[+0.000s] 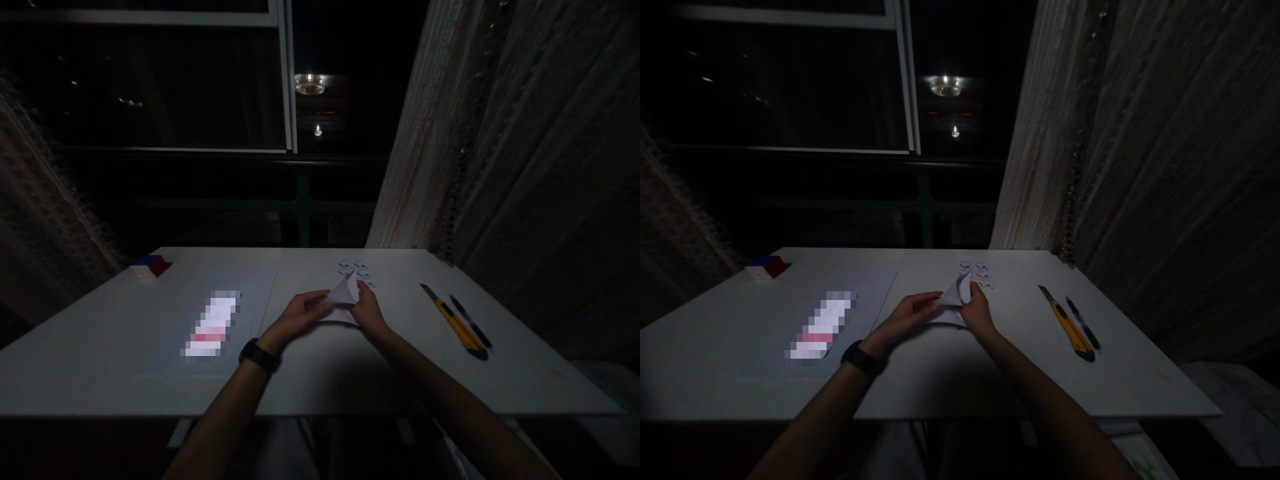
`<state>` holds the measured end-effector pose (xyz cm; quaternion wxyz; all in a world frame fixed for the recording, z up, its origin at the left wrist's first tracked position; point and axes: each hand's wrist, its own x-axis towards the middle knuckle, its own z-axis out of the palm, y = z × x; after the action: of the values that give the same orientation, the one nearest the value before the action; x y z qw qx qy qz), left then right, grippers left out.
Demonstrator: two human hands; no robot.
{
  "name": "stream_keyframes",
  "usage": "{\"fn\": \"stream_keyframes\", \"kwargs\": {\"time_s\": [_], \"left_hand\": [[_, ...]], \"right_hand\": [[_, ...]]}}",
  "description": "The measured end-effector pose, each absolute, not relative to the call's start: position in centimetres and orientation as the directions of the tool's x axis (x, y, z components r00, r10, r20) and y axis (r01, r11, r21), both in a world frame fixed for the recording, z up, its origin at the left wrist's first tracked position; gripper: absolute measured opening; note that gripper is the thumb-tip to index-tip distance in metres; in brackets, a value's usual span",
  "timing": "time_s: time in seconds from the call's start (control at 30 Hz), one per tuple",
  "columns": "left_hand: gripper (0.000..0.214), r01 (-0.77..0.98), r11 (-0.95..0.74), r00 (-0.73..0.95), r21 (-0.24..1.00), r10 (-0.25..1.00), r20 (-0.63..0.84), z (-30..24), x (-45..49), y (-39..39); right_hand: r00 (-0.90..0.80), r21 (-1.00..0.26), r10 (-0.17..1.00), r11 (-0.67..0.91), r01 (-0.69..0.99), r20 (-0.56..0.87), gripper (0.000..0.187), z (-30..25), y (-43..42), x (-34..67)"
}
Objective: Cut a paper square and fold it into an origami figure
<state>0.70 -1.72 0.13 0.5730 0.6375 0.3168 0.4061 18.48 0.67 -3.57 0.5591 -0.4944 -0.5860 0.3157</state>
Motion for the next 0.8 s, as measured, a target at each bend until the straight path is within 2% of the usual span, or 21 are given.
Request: {"fn": "stream_keyframes", "kwargs": {"time_s": [0.07,0.17,0.3,0.4,0.5,0.63,0.8], "left_hand": [[0.043,-0.037,-0.144,0.394,0.989,0.907,0.147,0.1,0.5,-1.3],[0.055,-0.047,-0.071,0.300,0.996,0.951,0.082,-0.4,0.2,-0.7],[0.060,-0.168,-0.008,0.202,0.986,0.978,0.042,-0.6,-0.2,-0.3],[0.056,-0.246,0.074,0.252,0.967,0.968,-0.010,-0.2,-0.4,-0.6],[0.045,-0.249,0.134,0.338,0.959,0.940,-0.044,-0.1,-0.7,-0.8],[0.039,-0.237,0.132,0.367,0.963,0.930,-0.037,-0.4,-0.9,-0.9],[0.038,-0.230,0.138,0.389,0.963,0.920,-0.039,-0.4,-0.9,-1.0]], "right_hand": [[0.136,-0.934,0.937,0.289,0.207,0.321,0.042,-2.9,0.3,18.2],[0.123,-0.951,0.949,0.274,0.140,0.291,0.045,-1.8,-0.3,18.0],[0.102,-0.953,0.948,0.298,0.060,0.303,0.043,-1.6,-0.5,18.1],[0.012,-0.961,0.962,0.271,-0.056,0.271,0.041,-2.0,-0.3,18.4],[-0.069,-0.969,0.975,0.201,-0.145,0.212,0.042,-2.3,-0.2,18.8],[-0.173,-0.968,0.977,0.082,-0.237,0.124,0.041,-2.2,-0.6,19.0],[-0.292,-0.953,0.953,-0.008,-0.303,0.084,0.043,-2.1,-0.8,19.2]]}}
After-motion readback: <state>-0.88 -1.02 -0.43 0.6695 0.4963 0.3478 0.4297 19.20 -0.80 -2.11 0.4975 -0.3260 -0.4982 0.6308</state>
